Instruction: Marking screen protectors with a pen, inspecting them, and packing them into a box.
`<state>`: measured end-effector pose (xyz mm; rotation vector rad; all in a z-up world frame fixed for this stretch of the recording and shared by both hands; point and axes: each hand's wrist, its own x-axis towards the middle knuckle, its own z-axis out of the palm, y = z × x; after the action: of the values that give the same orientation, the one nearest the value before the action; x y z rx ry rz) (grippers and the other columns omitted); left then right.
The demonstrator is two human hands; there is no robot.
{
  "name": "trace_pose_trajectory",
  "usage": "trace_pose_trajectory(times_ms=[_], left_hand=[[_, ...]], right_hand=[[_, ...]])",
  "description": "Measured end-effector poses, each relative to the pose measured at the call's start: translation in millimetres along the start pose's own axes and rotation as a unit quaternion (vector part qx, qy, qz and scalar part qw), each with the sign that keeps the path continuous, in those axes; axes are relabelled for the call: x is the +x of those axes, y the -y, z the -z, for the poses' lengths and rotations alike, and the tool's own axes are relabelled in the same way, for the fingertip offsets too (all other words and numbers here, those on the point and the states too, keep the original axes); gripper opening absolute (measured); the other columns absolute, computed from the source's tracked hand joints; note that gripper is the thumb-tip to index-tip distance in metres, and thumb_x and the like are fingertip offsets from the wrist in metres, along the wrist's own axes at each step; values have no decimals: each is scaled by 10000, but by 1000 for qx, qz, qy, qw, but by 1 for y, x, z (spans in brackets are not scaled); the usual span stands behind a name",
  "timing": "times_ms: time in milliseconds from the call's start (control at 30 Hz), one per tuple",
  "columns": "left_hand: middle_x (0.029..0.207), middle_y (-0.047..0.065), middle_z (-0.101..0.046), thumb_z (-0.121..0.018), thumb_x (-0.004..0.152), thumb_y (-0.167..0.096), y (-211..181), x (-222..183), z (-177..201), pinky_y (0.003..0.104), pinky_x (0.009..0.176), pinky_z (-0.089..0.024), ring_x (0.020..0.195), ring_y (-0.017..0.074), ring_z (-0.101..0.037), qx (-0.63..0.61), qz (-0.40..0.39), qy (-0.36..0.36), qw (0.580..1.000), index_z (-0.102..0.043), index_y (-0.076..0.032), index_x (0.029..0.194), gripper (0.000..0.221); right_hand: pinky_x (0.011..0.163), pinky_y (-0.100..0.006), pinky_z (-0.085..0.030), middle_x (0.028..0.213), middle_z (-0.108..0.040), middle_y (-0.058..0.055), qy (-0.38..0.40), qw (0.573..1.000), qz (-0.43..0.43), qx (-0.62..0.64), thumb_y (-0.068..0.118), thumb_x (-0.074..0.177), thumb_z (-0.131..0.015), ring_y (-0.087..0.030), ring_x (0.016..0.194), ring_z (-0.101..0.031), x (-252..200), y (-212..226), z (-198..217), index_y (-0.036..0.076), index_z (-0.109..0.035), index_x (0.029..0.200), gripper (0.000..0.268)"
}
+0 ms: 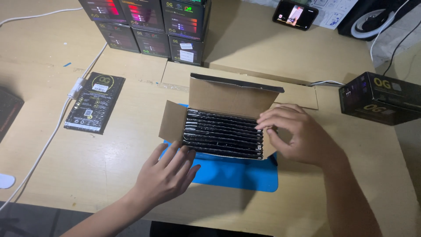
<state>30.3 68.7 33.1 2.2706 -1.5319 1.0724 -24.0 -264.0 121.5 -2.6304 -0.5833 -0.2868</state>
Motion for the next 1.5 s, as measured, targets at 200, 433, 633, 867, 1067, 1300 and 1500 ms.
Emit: trace_pose_trajectory(times_ms=[200,433,633,867,1067,1300,1500], left_hand=[[1219,167,-688,-597,994,-579,-11,-5,-5,407,835,-519,1091,323,-637,-1,62,67,996,-640,-39,1149,564],[1310,182,-632,-592,969,-613,-11,-8,-14,412,799,-499,1059,349,-577,-42,94,86,991,-583,-55,1139,583],[1242,123,-653,-541,993,-648,-10,-10,-22,406,777,-501,1024,303,-589,48,56,88,993,-600,-157,1319,593],[1273,155,-591,-486,1005,-566,-6,-15,-18,443,825,-460,1044,338,-575,-66,133,49,988,-612,-112,1306,559],[1385,213,-487,-469,999,-410,20,-17,-13,546,1057,-358,1309,371,-457,-194,294,11,936,-510,-89,1339,469],[1180,116,-686,-333,1063,-374,30,2,-2,378,942,-504,1116,237,-650,-445,415,-47,792,-637,-27,1243,495],[1134,161,-643,-540,1020,-214,26,10,-18,453,854,-477,1088,365,-613,-327,102,-10,939,-683,-41,1200,287]], right_hand=[[1020,-419,-461,1102,-791,16,91,983,-158,-5,411,869,-717,-184,1089,-680,-16,-3,1,173,-798,1087,333],[901,-403,-528,1145,-734,30,79,975,-195,-78,649,663,-861,-196,1085,-673,-16,9,-16,216,-757,1096,621],[725,-373,-590,1069,-744,-1,36,983,-129,-123,545,790,-822,-199,939,-699,-23,-3,-29,173,-729,1105,497],[776,-337,-564,1021,-718,-33,-43,994,-81,-56,410,771,-885,-188,916,-685,-34,-4,-31,110,-730,1110,478],[864,-329,-556,1133,-681,17,24,977,-209,25,356,758,-869,-157,1050,-663,-27,10,-17,183,-702,1253,550],[897,-292,-582,1043,-772,4,-2,981,-190,46,347,762,-884,-142,972,-721,-27,2,-17,146,-706,1251,558],[1001,-361,-544,1261,-721,-156,-194,826,-341,405,45,878,-443,-252,1183,-679,-55,-72,-46,-5,-628,1336,496]])
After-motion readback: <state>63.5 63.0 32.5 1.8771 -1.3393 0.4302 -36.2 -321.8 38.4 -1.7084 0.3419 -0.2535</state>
